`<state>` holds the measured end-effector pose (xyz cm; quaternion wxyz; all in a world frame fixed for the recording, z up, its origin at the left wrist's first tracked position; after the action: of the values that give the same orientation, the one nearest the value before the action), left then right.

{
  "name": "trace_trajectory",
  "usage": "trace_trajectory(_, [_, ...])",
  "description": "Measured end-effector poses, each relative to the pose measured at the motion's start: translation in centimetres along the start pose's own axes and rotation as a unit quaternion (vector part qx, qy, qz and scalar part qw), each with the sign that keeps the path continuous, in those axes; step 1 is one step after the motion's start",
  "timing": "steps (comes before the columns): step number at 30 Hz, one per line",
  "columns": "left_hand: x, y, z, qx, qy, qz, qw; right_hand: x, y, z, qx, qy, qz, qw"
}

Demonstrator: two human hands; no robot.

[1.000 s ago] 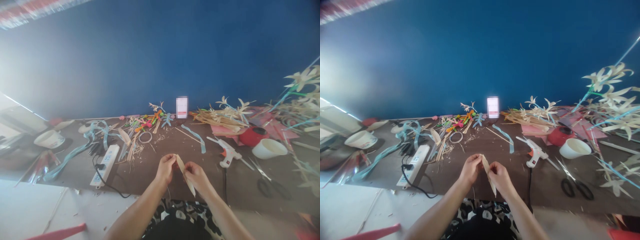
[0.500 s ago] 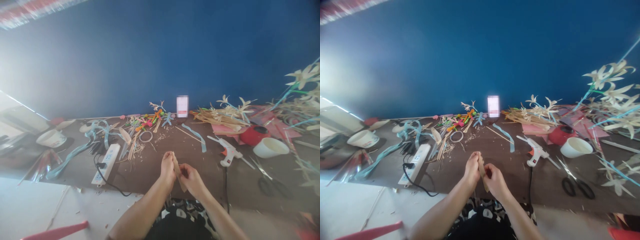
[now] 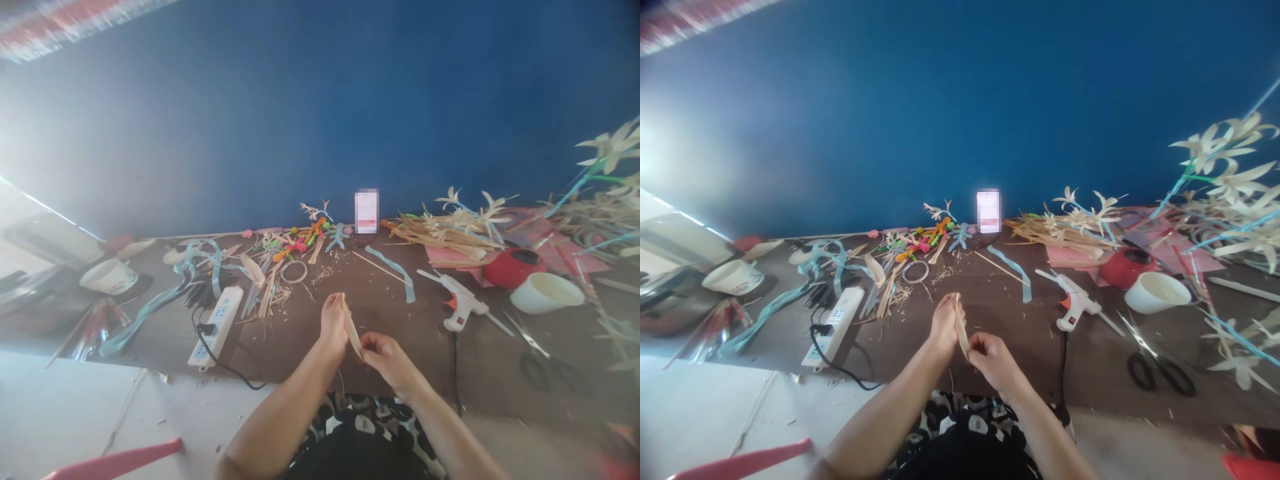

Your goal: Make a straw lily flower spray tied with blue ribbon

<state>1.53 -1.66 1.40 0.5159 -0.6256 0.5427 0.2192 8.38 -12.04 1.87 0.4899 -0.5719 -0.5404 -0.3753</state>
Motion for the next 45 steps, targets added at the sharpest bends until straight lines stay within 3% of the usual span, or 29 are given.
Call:
trace_trajectory(5, [-1.3,0.8,0.5,-0.012,-0.061,0.005,0.998,-0.1,0.6,-0.3,0.009,-0.030,0.088,0.996])
trace_trajectory(11, [-2.8,1.1,-0.1,-0.001,-0.158,0.052,0.986,0.0,0.7,-0.3,-0.044,-0.001,0.100,0.994])
trace_trajectory(15, [-2.6,0.5,-0.5,-0.048,-0.181,0.038,0.982,0.9,-0.9,-0.1,-0.041,0.008,-0.029,0.999])
trace_trajectory(19, [-2.5,0.1,-0.3,-0.068,-0.189,0.043,0.979,0.9,-2.0,0.2,-0.111,0.050,-0.227,0.966])
trace_trajectory(22, [-2.5,0.4,-0.2,-0.068,-0.209,0.064,0.973,0.1,-1.8,0.7,-0.108,0.059,-0.227,0.966])
trace_trajectory(24, [-2.5,0.6,-0.4,-0.031,-0.187,0.092,0.978,-0.5,-1.3,1.0,-0.092,0.039,-0.153,0.983])
trace_trajectory(26, [-2.2,0.8,-0.9,0.041,-0.133,0.139,0.980,-0.8,-0.8,1.2,-0.099,0.012,-0.064,0.993])
trace_trajectory(30, [-1.1,1.0,-2.6,0.160,-0.044,0.218,0.962,-0.6,0.3,1.1,-0.137,0.013,0.012,0.990])
trace_trajectory(38, [0.1,1.5,-3.7,0.209,0.017,0.183,0.960,-0.6,1.4,0.7,-0.103,0.018,0.092,0.990])
trace_trajectory(45, [0.2,1.8,-3.3,0.214,0.126,0.017,0.969,-0.1,1.6,0.4,-0.055,-0.012,0.199,0.978])
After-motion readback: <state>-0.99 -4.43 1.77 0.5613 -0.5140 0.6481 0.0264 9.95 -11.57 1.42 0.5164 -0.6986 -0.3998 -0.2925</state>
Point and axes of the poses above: each hand's wrist, its own z-axis towards the middle knuckle, its own y-axis out of the back of the hand, x = y × z, the point moved 1 cm from there along z, towards the middle knuckle, and after that the axes turned 11 degrees about x, right-handed, at the moved point
